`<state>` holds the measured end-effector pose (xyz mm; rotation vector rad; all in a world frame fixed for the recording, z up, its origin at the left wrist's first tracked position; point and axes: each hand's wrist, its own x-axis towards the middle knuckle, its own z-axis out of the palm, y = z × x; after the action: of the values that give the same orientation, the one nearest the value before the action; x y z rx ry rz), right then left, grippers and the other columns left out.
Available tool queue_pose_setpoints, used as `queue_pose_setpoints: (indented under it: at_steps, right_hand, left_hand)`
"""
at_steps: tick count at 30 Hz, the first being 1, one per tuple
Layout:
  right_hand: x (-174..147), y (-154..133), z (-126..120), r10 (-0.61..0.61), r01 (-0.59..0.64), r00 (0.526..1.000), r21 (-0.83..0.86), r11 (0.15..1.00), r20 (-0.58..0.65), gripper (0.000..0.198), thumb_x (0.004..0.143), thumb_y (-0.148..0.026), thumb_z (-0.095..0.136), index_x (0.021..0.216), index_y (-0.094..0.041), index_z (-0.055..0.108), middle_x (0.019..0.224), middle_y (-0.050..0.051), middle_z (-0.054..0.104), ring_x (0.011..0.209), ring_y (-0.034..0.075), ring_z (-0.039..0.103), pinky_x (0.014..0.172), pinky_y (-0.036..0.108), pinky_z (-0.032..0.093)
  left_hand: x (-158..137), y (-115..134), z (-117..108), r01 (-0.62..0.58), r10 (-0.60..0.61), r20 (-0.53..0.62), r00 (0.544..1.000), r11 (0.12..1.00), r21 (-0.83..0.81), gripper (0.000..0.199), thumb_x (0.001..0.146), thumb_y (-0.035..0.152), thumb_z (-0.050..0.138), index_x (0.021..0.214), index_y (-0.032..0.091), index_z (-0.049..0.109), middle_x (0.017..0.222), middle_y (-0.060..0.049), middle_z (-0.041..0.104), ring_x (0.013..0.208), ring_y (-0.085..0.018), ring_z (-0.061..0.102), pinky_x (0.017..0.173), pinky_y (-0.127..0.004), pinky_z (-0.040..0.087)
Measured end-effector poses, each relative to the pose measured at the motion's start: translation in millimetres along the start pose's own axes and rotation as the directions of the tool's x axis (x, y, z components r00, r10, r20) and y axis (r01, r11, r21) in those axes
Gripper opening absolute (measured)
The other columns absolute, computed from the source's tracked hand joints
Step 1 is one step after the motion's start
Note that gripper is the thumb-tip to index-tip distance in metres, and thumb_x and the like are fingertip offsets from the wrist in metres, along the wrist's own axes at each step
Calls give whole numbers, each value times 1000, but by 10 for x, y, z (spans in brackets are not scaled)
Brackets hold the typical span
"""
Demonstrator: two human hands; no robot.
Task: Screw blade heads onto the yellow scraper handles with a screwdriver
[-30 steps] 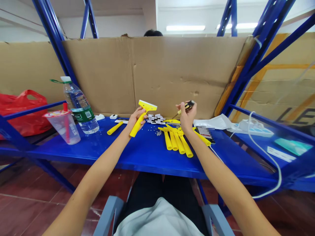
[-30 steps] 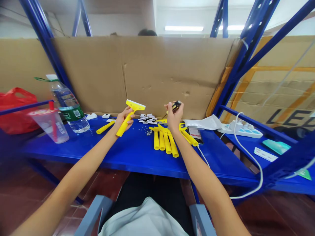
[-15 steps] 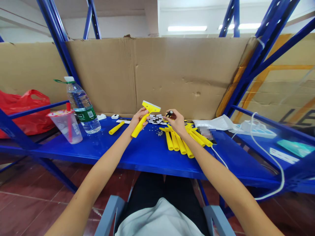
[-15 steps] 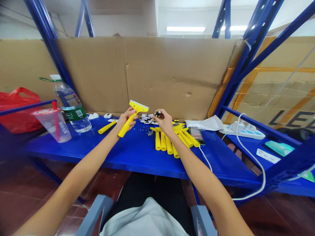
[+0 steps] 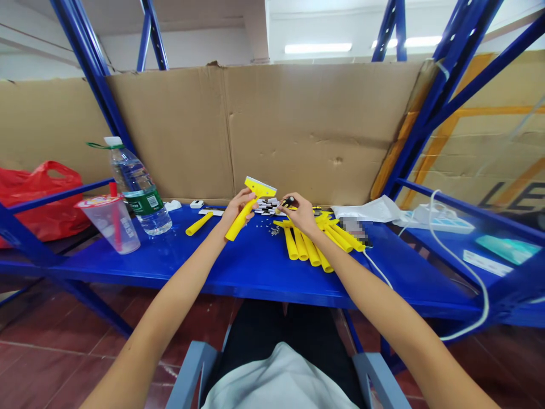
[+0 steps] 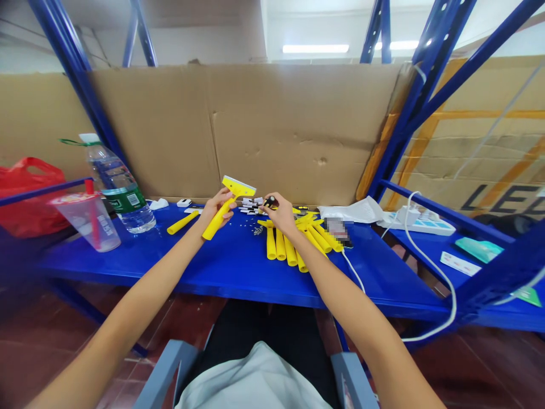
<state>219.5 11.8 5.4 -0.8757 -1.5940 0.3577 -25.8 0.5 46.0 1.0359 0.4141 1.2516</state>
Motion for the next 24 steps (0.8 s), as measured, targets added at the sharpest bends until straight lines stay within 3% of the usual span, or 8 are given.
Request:
queue_pose_setpoints:
  at_steps: [8,13,17,24]
  right_hand:
    - [16,-3,8,-12,13,999,24,1000,-38,40,80,-58,86,100,-26,71,99,4,81,93,27,78,96,47,62]
    - [42,-88,-28,-15,25,995,99,995,-101,43,81,-59,88,102,-25,71,100,5,80,96,27,79,98,46,64]
    - [48,-214,-64,-31,54,984,128,990,-176,41,82,-57,87,103,-25,70,101,6,80,97,26,78,98,46,65]
    - [41,-451,-119,-58,111,956,173,979,-287,33,86,-47,86,106,-26,69,108,7,79,106,26,76,100,45,65]
  left_hand:
    - [-7,-1,47,-12,12,-37,999,1000,-5,47,76,19,89,114,22,63,94,0,69,60,-8,66,35,-13,35]
    - [60,-4,4,-2,-5,-130,992,998,-55,42,82,13,86,117,21,63,97,-1,72,65,-7,70,40,-10,42]
    - [134,-28,-105,48,-71,-228,971,993,-105,33,88,9,83,108,20,59,90,1,70,64,-7,72,44,-8,47]
    - [161,-148,-156,175,-219,-288,932,970,-170,22,96,4,72,106,18,58,87,-3,71,63,-9,73,42,-9,47]
